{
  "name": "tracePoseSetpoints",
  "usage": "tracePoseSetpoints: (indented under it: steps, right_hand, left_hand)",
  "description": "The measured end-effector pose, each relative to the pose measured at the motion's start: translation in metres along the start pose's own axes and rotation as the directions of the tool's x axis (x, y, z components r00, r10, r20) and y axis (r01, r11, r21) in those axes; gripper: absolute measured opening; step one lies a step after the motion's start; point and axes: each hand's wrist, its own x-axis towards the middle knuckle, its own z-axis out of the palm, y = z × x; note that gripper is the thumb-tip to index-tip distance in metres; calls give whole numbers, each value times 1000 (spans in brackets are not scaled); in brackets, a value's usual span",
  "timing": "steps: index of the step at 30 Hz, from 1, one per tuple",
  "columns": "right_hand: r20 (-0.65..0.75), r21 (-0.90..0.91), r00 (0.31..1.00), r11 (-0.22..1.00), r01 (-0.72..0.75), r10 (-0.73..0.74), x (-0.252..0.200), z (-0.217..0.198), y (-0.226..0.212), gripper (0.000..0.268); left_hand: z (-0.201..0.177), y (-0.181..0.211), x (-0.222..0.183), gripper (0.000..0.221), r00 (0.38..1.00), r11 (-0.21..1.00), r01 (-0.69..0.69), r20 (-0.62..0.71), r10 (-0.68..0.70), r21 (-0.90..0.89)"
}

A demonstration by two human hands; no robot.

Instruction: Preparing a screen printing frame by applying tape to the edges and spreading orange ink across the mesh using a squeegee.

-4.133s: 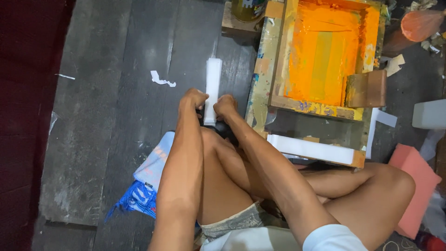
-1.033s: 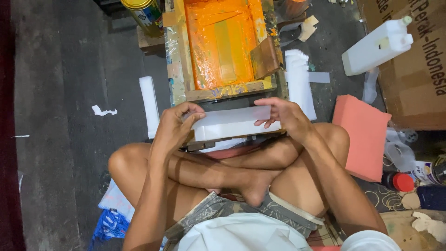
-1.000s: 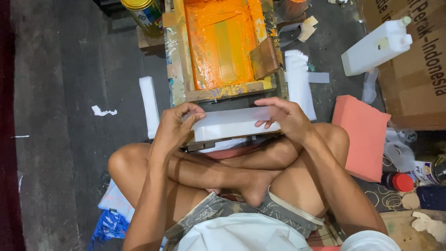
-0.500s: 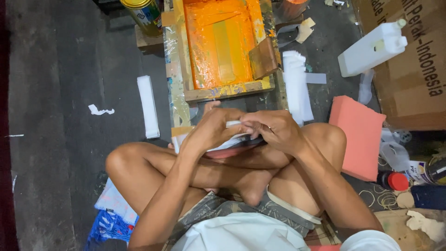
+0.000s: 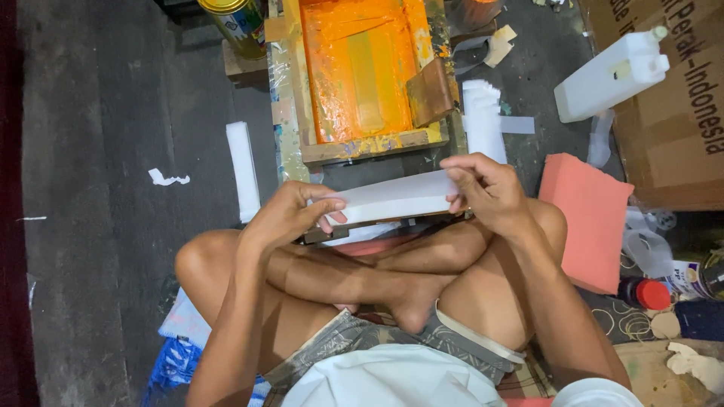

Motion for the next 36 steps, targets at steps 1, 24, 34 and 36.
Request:
tracePoseSetpoints:
  steps: [1, 24, 34, 36]
  right_hand:
    - [0, 0, 1000, 1000, 2, -2, 0, 0, 0, 20]
    - [146, 8, 989, 1000, -5, 4, 6, 27, -30, 49]
    - [79, -126, 958, 950, 286, -277, 14, 32, -44, 12]
    - [-7, -46, 994, 993, 111, -112, 11, 20, -21, 14]
  left_hand:
    - [-1, 0, 0, 21, 1000, 1000, -1, -1, 1, 1]
    - [18, 40, -6, 74, 973, 949, -209, -49, 227, 236]
    - [36, 47, 16, 19, 905, 879, -413, 1, 425, 238]
    - [29, 44, 10, 17, 973, 958, -229, 5, 231, 172]
